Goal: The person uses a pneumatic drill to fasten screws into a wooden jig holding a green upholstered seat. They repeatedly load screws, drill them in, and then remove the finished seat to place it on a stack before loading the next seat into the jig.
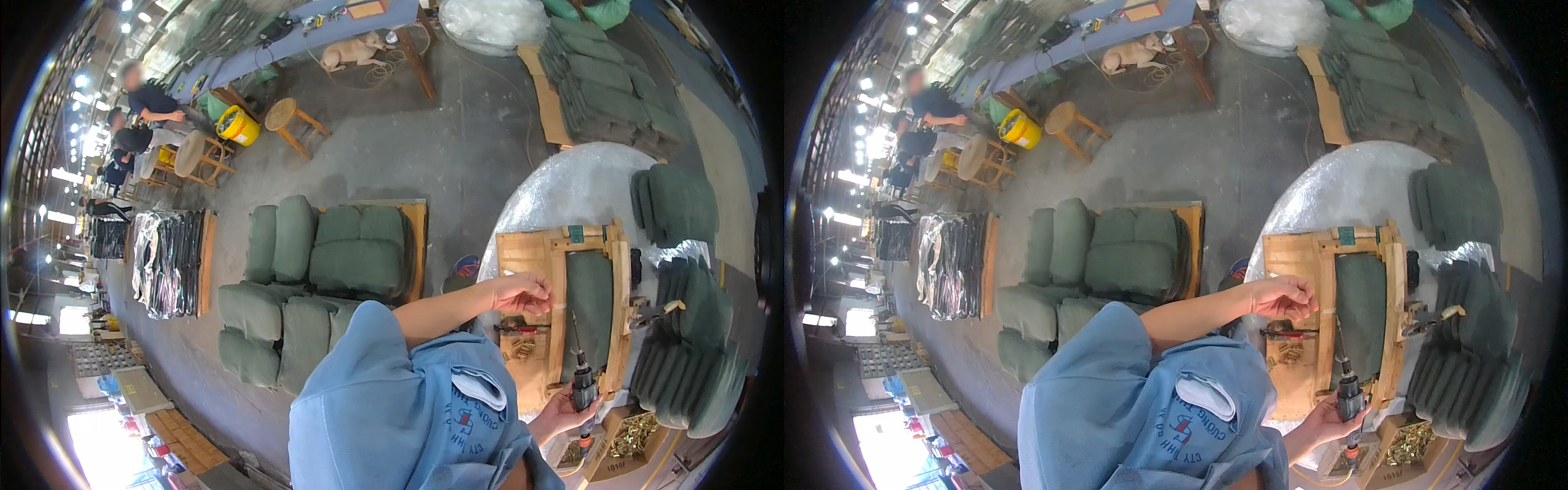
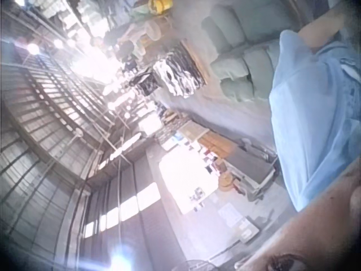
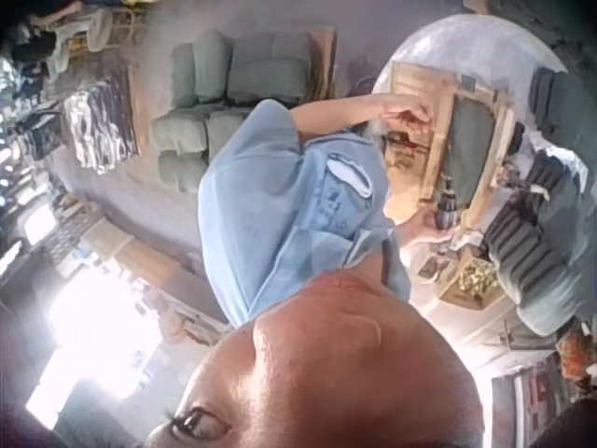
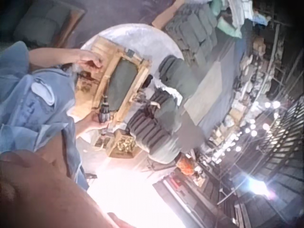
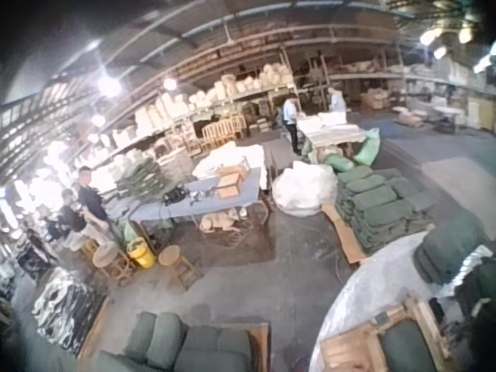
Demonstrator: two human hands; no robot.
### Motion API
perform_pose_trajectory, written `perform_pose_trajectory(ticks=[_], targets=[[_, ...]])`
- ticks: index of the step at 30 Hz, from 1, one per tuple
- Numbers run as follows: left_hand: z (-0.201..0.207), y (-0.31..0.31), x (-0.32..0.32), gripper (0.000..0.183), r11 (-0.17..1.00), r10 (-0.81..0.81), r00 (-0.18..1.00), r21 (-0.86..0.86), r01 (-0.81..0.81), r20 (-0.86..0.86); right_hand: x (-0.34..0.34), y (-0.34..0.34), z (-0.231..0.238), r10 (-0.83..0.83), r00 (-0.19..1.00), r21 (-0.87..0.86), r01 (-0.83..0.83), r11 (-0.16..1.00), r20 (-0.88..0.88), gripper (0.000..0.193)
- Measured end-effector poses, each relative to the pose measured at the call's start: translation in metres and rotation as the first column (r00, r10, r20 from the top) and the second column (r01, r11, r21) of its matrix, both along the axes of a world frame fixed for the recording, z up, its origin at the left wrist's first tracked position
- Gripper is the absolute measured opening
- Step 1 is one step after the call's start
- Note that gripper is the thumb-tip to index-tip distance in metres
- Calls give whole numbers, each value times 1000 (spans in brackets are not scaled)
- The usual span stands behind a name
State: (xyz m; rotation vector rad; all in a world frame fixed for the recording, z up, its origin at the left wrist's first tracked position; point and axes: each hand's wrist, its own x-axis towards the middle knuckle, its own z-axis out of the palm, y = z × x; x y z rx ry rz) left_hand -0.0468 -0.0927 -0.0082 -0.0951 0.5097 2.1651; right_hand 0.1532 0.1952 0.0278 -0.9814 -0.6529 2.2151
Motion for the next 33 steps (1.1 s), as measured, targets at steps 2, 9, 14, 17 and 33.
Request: perform_pose_trajectory(ticks=[2,9,14,17,33], targets=[[3,20,0,14,998,-56,998,-27,56,21,11,5,3,-41,999,6,41,999,28,37],[-29,120,0,29,918,-376,926,-120,378,47,60,20,28,-191,981,234,191,953,-23,55],[14,193,16,28,948,-263,911,263,181,319,79,55,61,-298,954,447,256,857,25,55],[2,224,20,27,953,-300,904,129,272,304,75,67,80,-374,924,536,276,798,81,55],[-70,295,73,46,678,-733,-447,-601,-423,-513,31,101,35,-388,862,767,-2,642,327,51]])
